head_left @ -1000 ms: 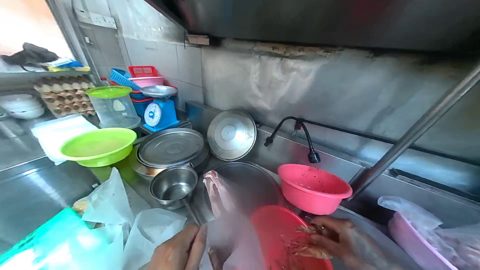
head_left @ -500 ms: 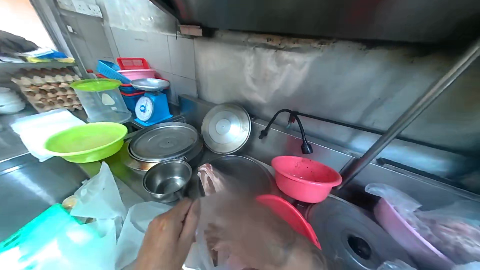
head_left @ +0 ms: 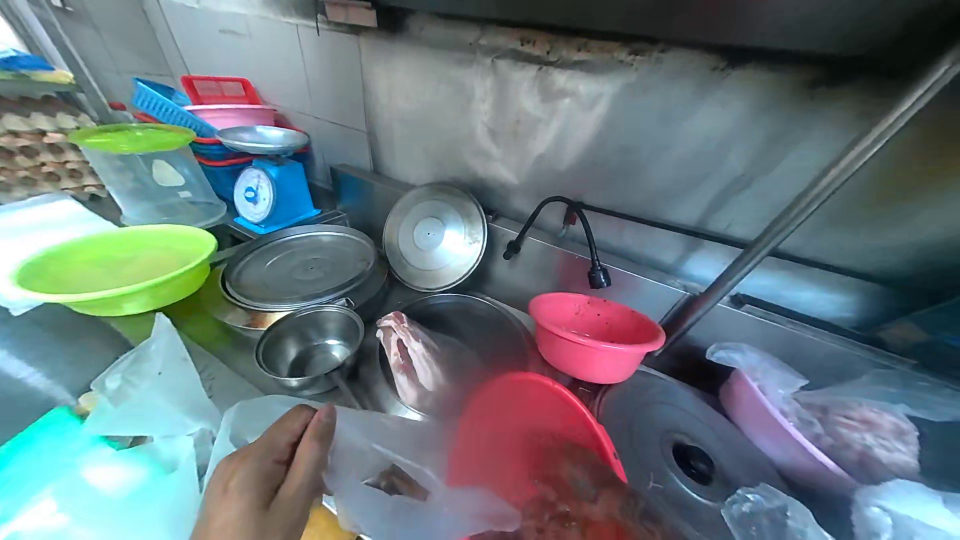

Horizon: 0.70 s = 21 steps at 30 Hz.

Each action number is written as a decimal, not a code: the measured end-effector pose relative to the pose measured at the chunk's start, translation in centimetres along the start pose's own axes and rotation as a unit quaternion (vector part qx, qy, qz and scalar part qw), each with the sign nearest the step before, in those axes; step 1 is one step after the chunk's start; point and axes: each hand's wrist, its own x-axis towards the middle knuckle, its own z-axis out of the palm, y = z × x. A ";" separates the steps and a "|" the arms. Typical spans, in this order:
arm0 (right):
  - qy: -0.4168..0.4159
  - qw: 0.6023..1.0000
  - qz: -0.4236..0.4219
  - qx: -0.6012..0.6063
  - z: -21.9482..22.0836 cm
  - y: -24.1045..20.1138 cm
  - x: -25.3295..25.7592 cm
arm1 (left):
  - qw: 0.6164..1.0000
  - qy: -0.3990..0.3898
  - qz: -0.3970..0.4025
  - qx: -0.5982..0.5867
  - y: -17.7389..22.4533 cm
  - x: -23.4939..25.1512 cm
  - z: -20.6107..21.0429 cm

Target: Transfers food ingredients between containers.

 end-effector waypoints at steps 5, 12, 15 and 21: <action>-0.031 0.999 -0.034 -0.015 1.4 0.2 0.8 | 1.000 -0.005 0.005 -0.001 -0.3 0.2 0.5; 0.010 0.991 -0.054 0.122 -2.7 1.5 -0.3 | 1.000 -0.012 -0.003 -0.011 -0.5 0.1 0.6; -0.067 0.991 -0.026 0.109 -3.1 0.1 -1.4 | 1.000 -0.011 0.003 -0.009 -0.5 0.2 0.7; -0.152 0.988 0.027 -0.029 0.2 -0.8 -2.0 | 1.000 -0.008 0.002 -0.001 -0.3 0.4 1.1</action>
